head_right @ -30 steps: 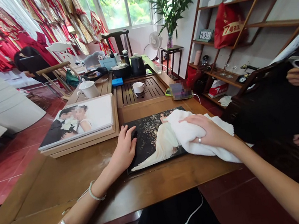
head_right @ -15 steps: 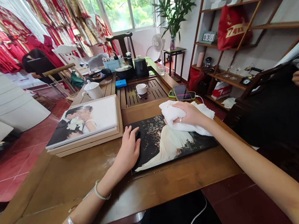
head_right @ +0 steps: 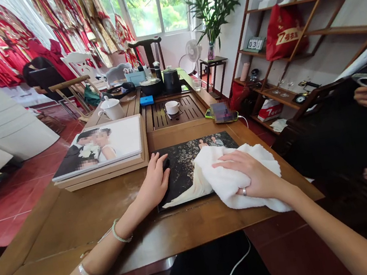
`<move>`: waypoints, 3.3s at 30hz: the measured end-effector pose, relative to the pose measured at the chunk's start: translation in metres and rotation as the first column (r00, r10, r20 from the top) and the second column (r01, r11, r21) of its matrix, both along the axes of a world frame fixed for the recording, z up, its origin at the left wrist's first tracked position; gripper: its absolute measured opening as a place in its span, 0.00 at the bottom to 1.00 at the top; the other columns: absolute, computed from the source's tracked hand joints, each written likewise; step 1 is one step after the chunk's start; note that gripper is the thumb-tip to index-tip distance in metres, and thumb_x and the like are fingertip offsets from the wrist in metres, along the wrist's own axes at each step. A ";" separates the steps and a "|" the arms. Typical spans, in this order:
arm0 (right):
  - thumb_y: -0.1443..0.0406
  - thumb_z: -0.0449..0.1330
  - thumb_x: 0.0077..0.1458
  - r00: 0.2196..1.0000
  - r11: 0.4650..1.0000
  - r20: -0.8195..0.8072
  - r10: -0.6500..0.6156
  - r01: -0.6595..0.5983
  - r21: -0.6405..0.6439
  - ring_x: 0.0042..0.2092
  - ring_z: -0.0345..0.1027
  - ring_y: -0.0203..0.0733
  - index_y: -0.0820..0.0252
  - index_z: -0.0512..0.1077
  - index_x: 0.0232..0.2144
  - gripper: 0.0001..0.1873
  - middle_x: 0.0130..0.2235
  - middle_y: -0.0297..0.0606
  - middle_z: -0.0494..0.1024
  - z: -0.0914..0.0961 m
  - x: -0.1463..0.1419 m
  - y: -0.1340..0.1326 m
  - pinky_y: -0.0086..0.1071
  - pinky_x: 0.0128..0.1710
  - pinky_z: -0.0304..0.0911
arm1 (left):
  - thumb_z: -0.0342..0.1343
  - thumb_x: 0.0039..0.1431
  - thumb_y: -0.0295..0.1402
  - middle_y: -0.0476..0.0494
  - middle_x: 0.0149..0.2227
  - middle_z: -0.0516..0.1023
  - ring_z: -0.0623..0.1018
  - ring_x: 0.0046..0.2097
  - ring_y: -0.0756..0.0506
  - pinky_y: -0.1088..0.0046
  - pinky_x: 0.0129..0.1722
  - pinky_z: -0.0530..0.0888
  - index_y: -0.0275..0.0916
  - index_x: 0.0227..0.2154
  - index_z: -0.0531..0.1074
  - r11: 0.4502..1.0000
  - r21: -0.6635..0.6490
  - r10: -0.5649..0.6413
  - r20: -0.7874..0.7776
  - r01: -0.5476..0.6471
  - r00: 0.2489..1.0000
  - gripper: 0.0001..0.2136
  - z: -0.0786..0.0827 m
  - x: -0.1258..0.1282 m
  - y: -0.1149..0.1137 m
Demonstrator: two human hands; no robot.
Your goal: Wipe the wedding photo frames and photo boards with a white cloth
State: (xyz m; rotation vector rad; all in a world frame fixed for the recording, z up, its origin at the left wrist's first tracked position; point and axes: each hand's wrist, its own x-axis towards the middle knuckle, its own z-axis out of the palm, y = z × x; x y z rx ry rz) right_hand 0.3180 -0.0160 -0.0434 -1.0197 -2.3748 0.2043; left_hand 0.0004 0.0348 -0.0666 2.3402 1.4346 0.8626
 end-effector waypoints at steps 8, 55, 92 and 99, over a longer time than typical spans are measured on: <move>0.61 0.63 0.45 0.983 0.981 0.014 -0.183 0.184 -0.056 0.53 0.69 0.59 0.55 0.72 0.52 0.29 0.53 0.44 0.77 0.004 -0.008 0.067 0.53 0.54 0.63 | 0.42 0.67 0.30 0.26 0.66 0.58 0.50 0.71 0.33 0.43 0.66 0.56 0.35 0.59 0.58 1.000 -0.007 0.005 0.004 -0.005 1.000 0.19 0.001 0.000 -0.002; 0.60 0.65 0.45 0.979 0.983 0.088 -0.184 0.181 0.043 0.52 0.69 0.59 0.56 0.72 0.52 0.29 0.52 0.46 0.77 0.009 -0.083 0.093 0.53 0.53 0.63 | 0.43 0.66 0.30 0.24 0.65 0.59 0.52 0.71 0.33 0.43 0.66 0.57 0.34 0.58 0.59 1.000 -0.010 0.026 0.005 -0.026 1.000 0.19 0.000 0.002 -0.003; 0.62 0.66 0.45 0.992 0.999 0.114 -0.054 0.054 0.005 0.56 0.63 0.59 0.57 0.70 0.57 0.34 0.56 0.47 0.73 0.015 -0.111 0.020 0.54 0.57 0.56 | 0.38 0.68 0.35 0.25 0.65 0.61 0.54 0.70 0.35 0.49 0.68 0.53 0.29 0.59 0.60 0.985 -0.157 0.100 0.235 -0.064 0.967 0.22 0.020 0.006 -0.007; 0.65 0.67 0.43 0.992 0.997 0.125 0.005 0.005 -0.079 0.57 0.62 0.58 0.54 0.67 0.59 0.38 0.57 0.45 0.72 0.021 -0.098 -0.021 0.54 0.59 0.55 | 0.39 0.69 0.38 0.26 0.65 0.61 0.53 0.71 0.35 0.48 0.68 0.53 0.32 0.59 0.61 0.985 -0.161 0.104 0.240 -0.066 0.965 0.21 0.020 0.007 -0.008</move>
